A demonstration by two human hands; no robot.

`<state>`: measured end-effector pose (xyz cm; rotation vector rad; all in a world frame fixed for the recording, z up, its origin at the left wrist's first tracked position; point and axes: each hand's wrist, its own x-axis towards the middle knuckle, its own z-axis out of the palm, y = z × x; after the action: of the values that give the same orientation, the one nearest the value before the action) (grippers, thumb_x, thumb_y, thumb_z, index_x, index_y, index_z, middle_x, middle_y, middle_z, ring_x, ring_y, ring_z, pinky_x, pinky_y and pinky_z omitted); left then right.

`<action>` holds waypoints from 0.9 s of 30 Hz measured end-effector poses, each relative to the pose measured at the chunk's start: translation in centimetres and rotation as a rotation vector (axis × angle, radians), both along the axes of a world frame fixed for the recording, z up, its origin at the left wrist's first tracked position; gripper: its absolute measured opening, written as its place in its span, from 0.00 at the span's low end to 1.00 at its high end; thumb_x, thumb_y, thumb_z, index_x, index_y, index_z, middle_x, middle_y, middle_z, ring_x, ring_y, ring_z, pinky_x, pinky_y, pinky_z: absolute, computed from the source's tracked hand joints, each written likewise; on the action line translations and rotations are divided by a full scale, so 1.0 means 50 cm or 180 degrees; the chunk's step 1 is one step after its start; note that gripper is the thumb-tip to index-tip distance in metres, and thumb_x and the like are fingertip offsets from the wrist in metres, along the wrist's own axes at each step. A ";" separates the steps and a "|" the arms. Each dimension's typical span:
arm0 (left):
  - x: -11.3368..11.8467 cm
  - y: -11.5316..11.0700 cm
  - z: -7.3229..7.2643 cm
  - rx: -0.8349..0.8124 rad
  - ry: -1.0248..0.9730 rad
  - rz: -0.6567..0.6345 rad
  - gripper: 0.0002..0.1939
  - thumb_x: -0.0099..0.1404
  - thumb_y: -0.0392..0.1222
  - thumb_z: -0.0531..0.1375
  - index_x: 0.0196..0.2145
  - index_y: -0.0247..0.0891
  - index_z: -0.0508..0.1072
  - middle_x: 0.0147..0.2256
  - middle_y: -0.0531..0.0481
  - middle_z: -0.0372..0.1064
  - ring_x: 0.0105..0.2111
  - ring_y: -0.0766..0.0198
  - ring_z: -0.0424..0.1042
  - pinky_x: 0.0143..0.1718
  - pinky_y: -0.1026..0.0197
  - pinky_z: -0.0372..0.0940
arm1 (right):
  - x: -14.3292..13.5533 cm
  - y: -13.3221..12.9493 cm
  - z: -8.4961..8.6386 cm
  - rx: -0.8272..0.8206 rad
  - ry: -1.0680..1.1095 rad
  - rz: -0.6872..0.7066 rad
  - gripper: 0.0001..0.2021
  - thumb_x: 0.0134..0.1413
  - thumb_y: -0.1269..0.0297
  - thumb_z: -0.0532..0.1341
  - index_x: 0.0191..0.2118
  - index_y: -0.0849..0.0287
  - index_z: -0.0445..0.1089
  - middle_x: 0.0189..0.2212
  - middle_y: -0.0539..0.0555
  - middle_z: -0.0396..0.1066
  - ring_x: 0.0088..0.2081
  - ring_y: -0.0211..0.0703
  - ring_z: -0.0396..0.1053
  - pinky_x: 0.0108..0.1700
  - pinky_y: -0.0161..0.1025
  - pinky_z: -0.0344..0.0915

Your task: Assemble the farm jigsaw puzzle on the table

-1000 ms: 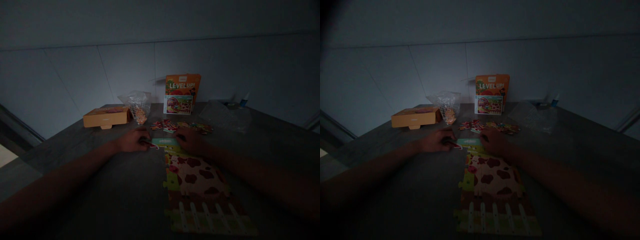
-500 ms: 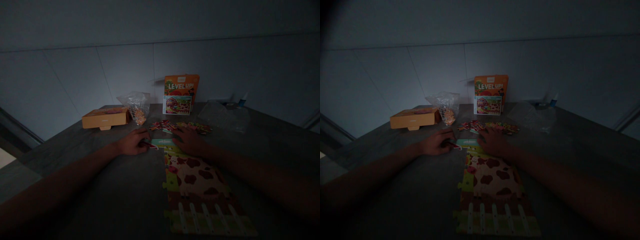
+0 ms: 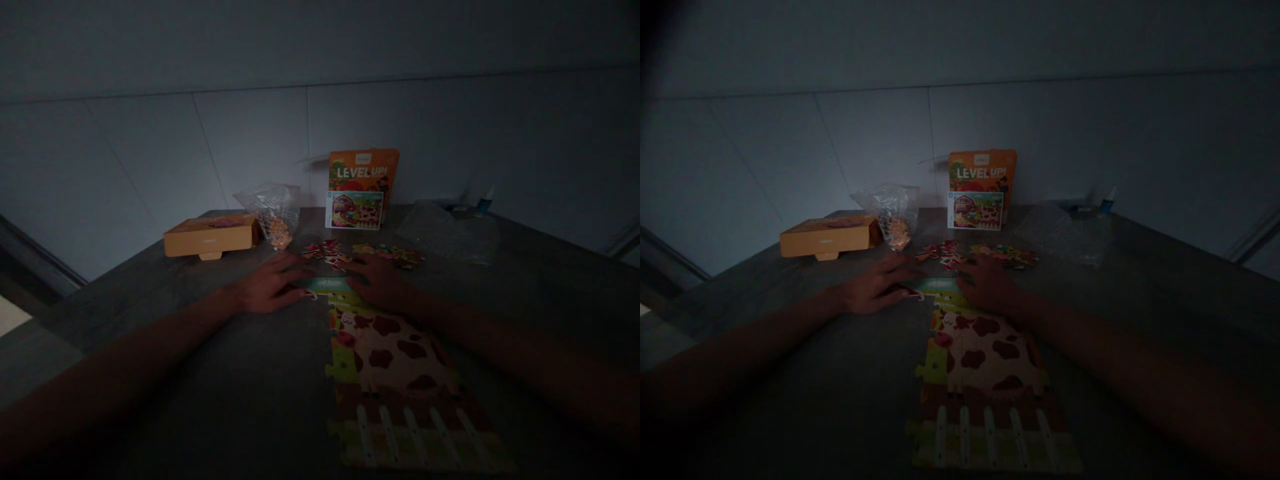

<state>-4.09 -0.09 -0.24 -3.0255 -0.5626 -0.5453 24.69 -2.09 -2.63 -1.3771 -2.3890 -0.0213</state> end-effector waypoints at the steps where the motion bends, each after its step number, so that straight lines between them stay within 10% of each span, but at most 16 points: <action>1: 0.001 0.000 0.000 -0.0014 0.0064 -0.0096 0.19 0.71 0.46 0.53 0.57 0.38 0.67 0.58 0.38 0.62 0.58 0.48 0.61 0.59 0.43 0.59 | 0.000 0.000 0.001 -0.0002 0.0004 0.0024 0.20 0.63 0.60 0.55 0.58 0.55 0.69 0.51 0.62 0.69 0.51 0.54 0.67 0.54 0.51 0.62; 11: 0.002 0.009 -0.012 -0.0439 0.0435 -0.0107 0.28 0.71 0.47 0.56 0.65 0.39 0.57 0.67 0.39 0.50 0.66 0.48 0.52 0.64 0.42 0.53 | -0.001 -0.001 -0.003 0.0427 0.0382 0.0224 0.12 0.58 0.66 0.58 0.44 0.62 0.76 0.42 0.62 0.72 0.46 0.52 0.69 0.51 0.49 0.65; 18: 0.000 0.010 -0.014 -0.0393 0.0393 -0.0147 0.29 0.70 0.46 0.57 0.66 0.41 0.57 0.67 0.39 0.50 0.66 0.49 0.53 0.64 0.43 0.53 | 0.002 0.009 -0.016 0.0317 -0.0107 0.0288 0.21 0.63 0.61 0.53 0.58 0.61 0.67 0.59 0.65 0.62 0.60 0.61 0.60 0.60 0.61 0.56; 27: 0.000 0.011 -0.017 -0.0426 0.0292 -0.0183 0.28 0.70 0.46 0.57 0.65 0.40 0.59 0.66 0.39 0.52 0.65 0.47 0.54 0.63 0.42 0.55 | 0.003 0.009 -0.005 0.0268 0.0174 0.0378 0.18 0.60 0.62 0.56 0.52 0.63 0.71 0.51 0.64 0.71 0.53 0.56 0.67 0.56 0.54 0.62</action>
<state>-4.07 0.44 -1.10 -3.1821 -0.5297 -0.3828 24.84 -1.64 -2.86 -1.1815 -2.3917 -0.0513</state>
